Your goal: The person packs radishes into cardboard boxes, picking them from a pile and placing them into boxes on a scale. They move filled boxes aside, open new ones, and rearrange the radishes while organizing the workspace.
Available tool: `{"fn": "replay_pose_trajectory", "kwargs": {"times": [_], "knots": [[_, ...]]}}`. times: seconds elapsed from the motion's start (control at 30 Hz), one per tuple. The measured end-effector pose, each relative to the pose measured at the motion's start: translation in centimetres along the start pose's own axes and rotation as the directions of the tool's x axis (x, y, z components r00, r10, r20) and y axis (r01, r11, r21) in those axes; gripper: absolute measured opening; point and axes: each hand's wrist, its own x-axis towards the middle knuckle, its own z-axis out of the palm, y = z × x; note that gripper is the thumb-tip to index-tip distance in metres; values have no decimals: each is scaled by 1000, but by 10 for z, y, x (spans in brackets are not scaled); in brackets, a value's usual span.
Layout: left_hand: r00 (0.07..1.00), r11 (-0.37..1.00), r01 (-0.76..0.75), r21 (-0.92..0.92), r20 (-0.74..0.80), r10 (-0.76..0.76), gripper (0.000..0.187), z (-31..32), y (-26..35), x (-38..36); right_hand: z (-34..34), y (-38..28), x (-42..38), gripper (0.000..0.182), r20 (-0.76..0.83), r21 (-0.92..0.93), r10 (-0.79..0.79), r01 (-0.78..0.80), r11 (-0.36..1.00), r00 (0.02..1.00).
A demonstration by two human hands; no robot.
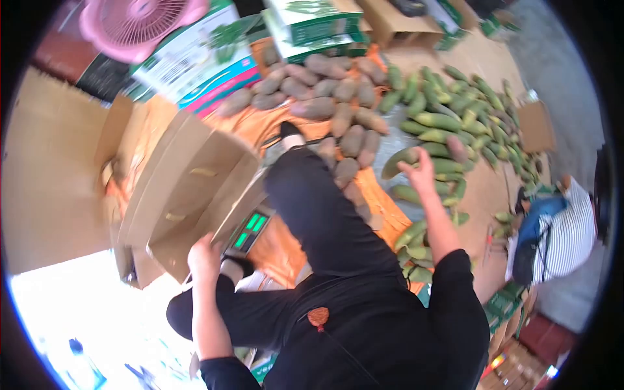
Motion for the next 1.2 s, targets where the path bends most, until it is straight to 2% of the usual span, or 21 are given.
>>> {"fn": "replay_pose_trajectory", "kwargs": {"times": [0.07,0.1,0.13,0.23,0.33,0.47,0.57,0.6,0.63,0.67,0.7,0.73,0.77,0.8,0.83,0.9,0.97,1.03,1.1,1.17,1.2], "knots": [[999,999,-34,-31,-35,33,22,-3,3,-2,-5,-54,20,45,22,226,-21,15,974,1000],[1000,998,-17,-53,-25,16,21,-5,6,-2,-7,-75,29,41,-9,250,-67,67,966,998],[999,998,-24,-59,-30,23,20,-5,6,-3,-12,-109,36,40,22,353,-75,63,934,997],[999,997,-24,-71,-44,21,19,-8,6,-4,-18,-187,54,46,-2,476,-170,151,866,985],[997,995,-33,-90,-72,27,19,-7,7,-6,-15,-263,58,40,16,626,-271,201,753,962],[997,998,-5,-69,-80,-1,21,-4,3,-6,17,-340,50,37,87,740,-476,263,620,875],[995,996,41,-84,-84,-48,19,-4,7,-3,61,-376,44,38,233,766,-597,234,599,767],[996,997,31,-75,-87,-37,17,-2,5,-2,60,-397,27,51,494,691,-455,-17,722,741],[995,998,19,-65,-92,-25,16,-1,3,-1,91,-393,30,38,392,665,-560,196,721,730],[995,998,21,-66,-92,-27,16,-2,3,0,117,-397,22,39,422,728,-574,115,675,702],[996,998,18,-55,-81,-23,16,-3,4,0,145,-395,18,42,369,696,-615,232,679,697],[998,999,14,-43,-68,-17,16,-4,4,0,159,-399,8,45,424,588,-602,300,751,677],[998,999,11,-45,-66,-14,16,-6,4,0,192,-391,4,50,410,629,-586,249,737,699],[998,999,18,-43,-65,-21,16,-8,5,1,200,-393,-9,50,412,541,-566,309,783,714],[998,999,22,-40,-63,-24,17,-8,6,1,220,-387,-17,50,446,531,-561,298,793,697],[998,999,9,-31,-66,-11,17,-7,3,2,221,-389,-32,51,610,308,-423,292,906,670],[998,1000,17,3,-59,-17,18,-6,4,4,248,-374,-44,48,611,219,-418,363,906,673],[997,1000,0,-2,-80,0,17,-8,7,3,260,-367,-46,45,740,104,-306,349,932,598],[998,1000,14,-9,-66,-14,17,-6,4,4,259,-369,-46,42,835,-106,-151,422,900,530],[998,998,6,-56,-69,-10,16,-7,6,4,264,-356,-46,34,862,-200,-135,572,796,489],[999,998,10,-60,-52,-14,16,-8,7,4,265,-352,-45,34,854,-217,-122,560,800,505]]}}
